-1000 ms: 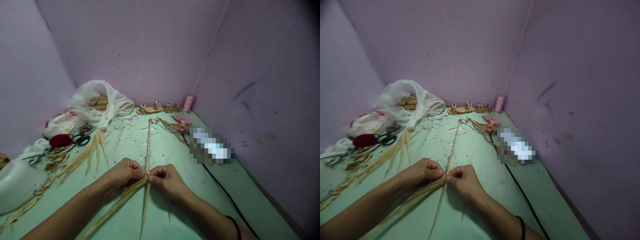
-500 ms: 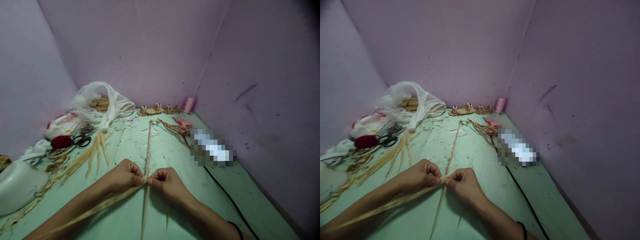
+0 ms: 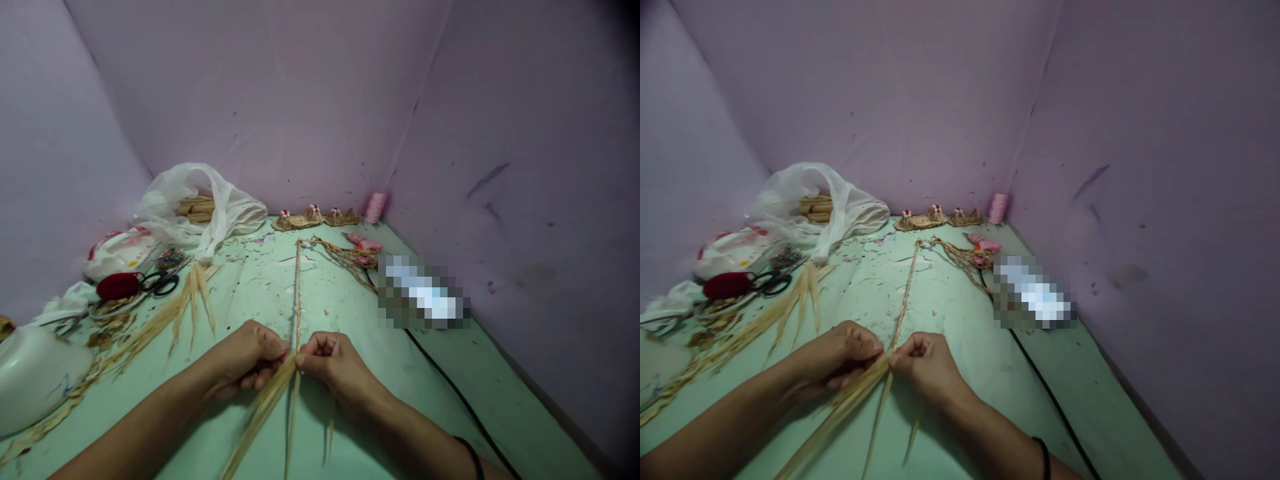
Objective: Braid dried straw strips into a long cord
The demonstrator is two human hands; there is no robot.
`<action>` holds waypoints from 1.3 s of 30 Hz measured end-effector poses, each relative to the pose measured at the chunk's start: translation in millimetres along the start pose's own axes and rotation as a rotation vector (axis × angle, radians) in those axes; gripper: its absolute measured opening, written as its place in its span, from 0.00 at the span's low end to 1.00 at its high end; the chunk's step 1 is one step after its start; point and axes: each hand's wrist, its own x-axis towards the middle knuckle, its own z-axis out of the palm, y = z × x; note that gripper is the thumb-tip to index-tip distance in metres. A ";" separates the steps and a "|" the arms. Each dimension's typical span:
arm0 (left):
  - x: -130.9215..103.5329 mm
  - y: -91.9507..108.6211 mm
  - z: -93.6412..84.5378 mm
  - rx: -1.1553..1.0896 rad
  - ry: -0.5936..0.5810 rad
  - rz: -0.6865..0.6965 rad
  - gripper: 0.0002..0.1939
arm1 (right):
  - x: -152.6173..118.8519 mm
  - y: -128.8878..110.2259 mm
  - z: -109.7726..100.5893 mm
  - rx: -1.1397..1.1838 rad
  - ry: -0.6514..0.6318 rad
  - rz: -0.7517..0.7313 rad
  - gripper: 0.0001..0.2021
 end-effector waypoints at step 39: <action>1.8 -12.4 12.7 -0.190 0.023 -0.011 0.12 | -1.2 -0.5 -1.4 0.081 -0.078 0.022 0.16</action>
